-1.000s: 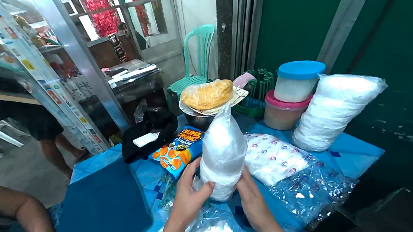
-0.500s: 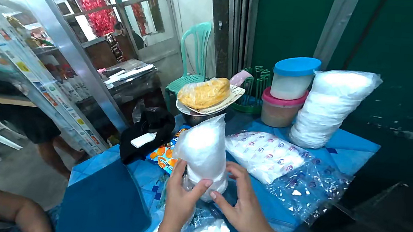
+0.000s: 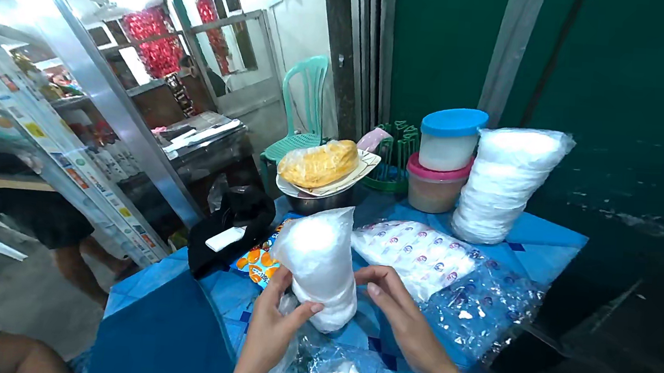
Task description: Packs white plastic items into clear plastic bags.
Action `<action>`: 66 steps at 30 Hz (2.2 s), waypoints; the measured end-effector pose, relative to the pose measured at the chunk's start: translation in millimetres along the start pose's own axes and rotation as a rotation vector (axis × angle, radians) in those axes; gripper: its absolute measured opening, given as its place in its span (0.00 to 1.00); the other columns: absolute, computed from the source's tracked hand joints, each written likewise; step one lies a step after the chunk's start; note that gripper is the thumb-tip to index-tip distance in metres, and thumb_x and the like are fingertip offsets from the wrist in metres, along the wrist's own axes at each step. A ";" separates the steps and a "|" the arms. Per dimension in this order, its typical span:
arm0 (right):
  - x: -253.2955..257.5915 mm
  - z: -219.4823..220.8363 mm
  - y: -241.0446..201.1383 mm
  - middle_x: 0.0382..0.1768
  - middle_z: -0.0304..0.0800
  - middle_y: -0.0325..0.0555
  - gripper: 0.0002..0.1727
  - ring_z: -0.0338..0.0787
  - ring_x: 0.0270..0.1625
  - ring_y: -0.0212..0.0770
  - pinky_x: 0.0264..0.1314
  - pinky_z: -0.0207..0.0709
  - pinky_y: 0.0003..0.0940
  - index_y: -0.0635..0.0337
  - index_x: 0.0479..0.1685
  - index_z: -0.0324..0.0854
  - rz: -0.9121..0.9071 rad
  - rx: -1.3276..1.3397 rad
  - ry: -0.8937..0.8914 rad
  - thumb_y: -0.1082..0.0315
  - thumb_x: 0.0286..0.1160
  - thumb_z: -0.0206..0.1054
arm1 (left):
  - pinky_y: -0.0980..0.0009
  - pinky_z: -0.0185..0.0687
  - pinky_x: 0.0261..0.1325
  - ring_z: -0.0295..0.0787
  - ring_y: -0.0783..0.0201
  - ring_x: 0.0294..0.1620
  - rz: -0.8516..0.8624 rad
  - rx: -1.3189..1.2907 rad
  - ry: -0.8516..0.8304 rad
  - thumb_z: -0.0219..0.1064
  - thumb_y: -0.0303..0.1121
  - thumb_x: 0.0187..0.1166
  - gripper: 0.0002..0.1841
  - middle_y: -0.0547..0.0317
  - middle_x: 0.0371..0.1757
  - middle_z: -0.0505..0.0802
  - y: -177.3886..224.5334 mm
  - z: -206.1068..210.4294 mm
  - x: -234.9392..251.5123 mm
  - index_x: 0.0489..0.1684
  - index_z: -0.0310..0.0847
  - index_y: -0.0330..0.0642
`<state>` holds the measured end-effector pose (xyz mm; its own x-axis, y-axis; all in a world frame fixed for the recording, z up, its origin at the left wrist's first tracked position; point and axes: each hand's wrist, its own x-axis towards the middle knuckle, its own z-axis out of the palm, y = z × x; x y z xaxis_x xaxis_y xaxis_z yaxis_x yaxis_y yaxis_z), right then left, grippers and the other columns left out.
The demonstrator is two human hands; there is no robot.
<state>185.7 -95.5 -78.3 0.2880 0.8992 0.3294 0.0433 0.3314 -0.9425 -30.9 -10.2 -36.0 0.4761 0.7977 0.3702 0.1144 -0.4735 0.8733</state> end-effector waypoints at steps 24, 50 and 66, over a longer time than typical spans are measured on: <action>-9.5 10.8 6.6 0.52 0.86 0.40 0.29 0.85 0.57 0.33 0.62 0.81 0.32 0.54 0.55 0.83 -0.011 -0.161 -0.067 0.37 0.74 0.67 | 0.67 0.88 0.63 0.90 0.68 0.56 0.102 0.074 0.190 0.80 0.55 0.64 0.33 0.58 0.54 0.92 11.1 13.1 -3.4 0.59 0.84 0.38; 61.3 73.4 -70.1 0.58 0.89 0.52 0.25 0.85 0.69 0.40 0.73 0.80 0.37 0.61 0.57 0.84 -0.755 -0.183 0.170 0.55 0.94 0.44 | 0.59 0.87 0.31 0.92 0.62 0.35 0.295 0.578 0.391 0.34 0.70 0.84 0.47 0.51 0.39 0.93 66.8 31.5 34.0 0.52 0.84 0.31; 56.6 56.9 -88.0 0.67 0.85 0.53 0.22 0.76 0.79 0.49 0.84 0.65 0.51 0.57 0.58 0.87 -0.717 -0.369 0.146 0.56 0.92 0.47 | 0.67 0.88 0.50 0.88 0.63 0.51 0.192 -0.586 0.342 0.63 0.17 0.58 0.41 0.50 0.67 0.83 128.8 -65.2 7.7 0.82 0.59 0.40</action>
<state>143.8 -57.5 26.5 0.1917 0.4498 0.8723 0.5691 0.6732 -0.4722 -69.4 -40.7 100.0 0.1290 0.8382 0.5300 -0.4789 -0.4153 0.7734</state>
